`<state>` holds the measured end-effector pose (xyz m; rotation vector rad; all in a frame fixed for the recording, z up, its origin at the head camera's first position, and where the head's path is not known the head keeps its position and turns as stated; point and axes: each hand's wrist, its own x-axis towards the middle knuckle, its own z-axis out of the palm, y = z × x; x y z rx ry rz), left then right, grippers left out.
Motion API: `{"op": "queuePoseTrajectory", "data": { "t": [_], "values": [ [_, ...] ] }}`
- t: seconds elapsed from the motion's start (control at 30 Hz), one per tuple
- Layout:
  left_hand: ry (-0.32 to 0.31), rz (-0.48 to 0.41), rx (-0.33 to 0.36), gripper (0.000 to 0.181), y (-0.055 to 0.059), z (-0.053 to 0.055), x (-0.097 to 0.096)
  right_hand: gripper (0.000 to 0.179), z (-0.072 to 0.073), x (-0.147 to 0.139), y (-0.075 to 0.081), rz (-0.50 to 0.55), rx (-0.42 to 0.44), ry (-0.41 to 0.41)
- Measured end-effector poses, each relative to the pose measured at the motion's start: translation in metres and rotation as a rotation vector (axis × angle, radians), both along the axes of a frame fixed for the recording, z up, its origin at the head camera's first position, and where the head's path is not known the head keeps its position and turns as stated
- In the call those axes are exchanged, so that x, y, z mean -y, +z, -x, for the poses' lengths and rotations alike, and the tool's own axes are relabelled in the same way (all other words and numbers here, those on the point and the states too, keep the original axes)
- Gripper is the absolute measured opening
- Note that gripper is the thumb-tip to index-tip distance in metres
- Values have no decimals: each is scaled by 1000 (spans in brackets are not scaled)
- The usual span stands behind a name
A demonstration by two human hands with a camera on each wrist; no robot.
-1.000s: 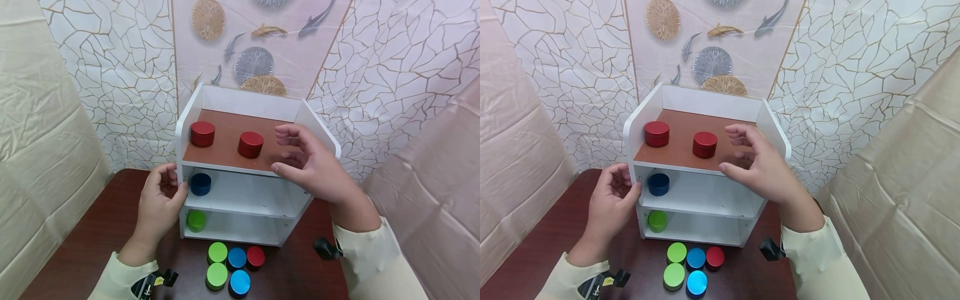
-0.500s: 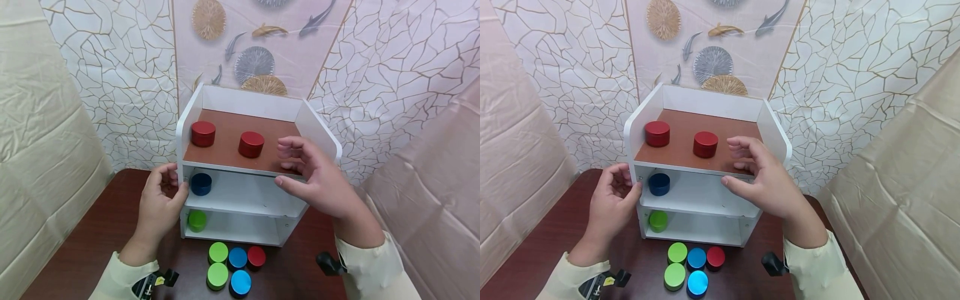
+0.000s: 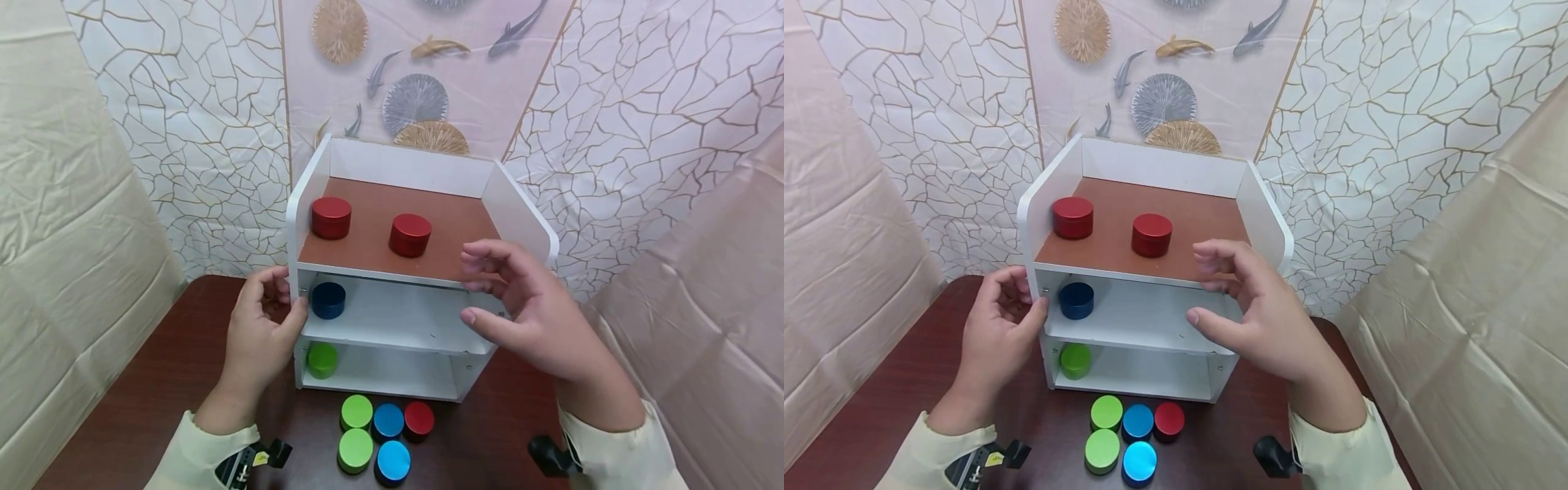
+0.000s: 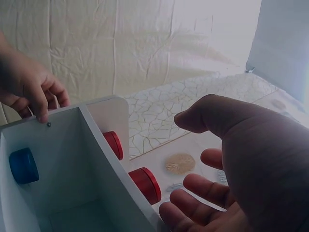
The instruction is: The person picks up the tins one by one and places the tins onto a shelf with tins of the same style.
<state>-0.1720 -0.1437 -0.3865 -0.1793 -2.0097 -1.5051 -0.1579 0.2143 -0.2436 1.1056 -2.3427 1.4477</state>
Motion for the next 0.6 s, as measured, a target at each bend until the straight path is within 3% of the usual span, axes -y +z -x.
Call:
{"op": "queuePoseTrajectory", "data": {
  "t": [0.23, 0.6],
  "values": [
    [-2, -7, 1, 49, 0, 0, 0, 72, -2, -8, -14, 41, 20, 46],
    [-1, -2, 7, 49, 2, -1, 0, 73, -11, -19, -41, 78, 82, 30]
  ]
}}
